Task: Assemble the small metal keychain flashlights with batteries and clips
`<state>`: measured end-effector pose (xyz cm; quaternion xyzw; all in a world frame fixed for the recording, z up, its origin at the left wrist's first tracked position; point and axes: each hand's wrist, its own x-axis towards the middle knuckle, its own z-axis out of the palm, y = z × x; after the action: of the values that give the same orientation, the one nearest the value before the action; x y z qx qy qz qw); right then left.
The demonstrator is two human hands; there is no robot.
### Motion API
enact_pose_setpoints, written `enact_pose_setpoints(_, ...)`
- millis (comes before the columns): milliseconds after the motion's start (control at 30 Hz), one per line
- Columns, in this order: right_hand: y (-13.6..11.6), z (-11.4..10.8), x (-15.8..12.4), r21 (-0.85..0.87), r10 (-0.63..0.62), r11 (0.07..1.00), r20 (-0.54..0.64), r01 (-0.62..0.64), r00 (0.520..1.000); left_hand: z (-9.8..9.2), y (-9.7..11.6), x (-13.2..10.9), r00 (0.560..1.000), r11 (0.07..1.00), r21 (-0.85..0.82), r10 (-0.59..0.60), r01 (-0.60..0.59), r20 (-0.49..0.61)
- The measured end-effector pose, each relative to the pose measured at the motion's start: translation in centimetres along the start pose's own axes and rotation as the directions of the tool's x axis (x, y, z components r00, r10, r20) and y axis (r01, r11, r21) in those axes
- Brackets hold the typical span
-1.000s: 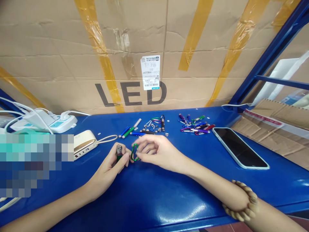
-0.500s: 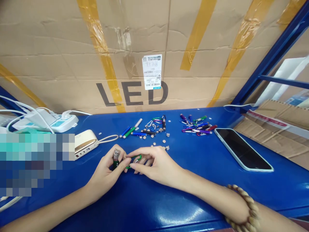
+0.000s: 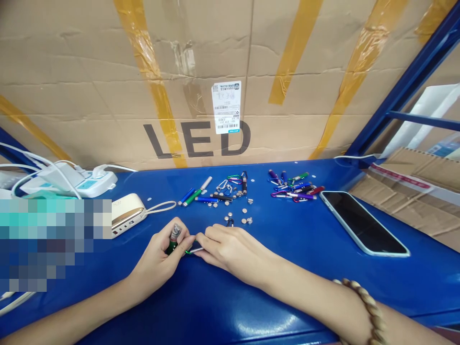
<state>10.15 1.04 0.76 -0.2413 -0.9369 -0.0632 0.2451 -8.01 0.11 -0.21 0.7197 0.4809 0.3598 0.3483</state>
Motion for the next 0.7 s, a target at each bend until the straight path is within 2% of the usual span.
enact_pose_setpoints(167,0.00,0.32,-0.03,0.187,0.087,0.979,0.000,-0.086,0.996,0.08,0.29,-0.06,1.000,1.000,0.008,-0.017,0.017,0.018)
enact_pose_setpoints(300,0.01,0.05,0.10,0.281,0.153,0.950,-0.029,-0.138,0.988,0.00,0.68,-0.27,1.000,0.999,-0.051,-0.017,0.018,0.015)
enact_pose_setpoints(367,0.16,-0.16,0.12,0.304,0.183,0.943,-0.124,-0.138,0.975,-0.03,0.88,-0.40,0.999,0.997,-0.077,-0.021,0.023,0.027)
enact_pose_setpoints(500,0.14,-0.41,0.19,0.331,0.265,0.931,-0.334,-0.151,0.905,0.19,0.93,-0.51,0.988,0.999,-0.034,0.004,0.001,0.154)
enact_pose_setpoints(600,-0.19,-0.19,0.19,0.334,0.224,0.936,-0.323,-0.111,0.919,0.45,0.67,-0.39,0.980,0.999,0.012,0.032,-0.035,0.195)
enact_pose_setpoints(700,-0.35,0.12,0.04,0.328,0.194,0.939,-0.271,-0.099,0.943,0.54,0.42,-0.18,0.978,0.999,-0.012,0.037,-0.035,0.204)
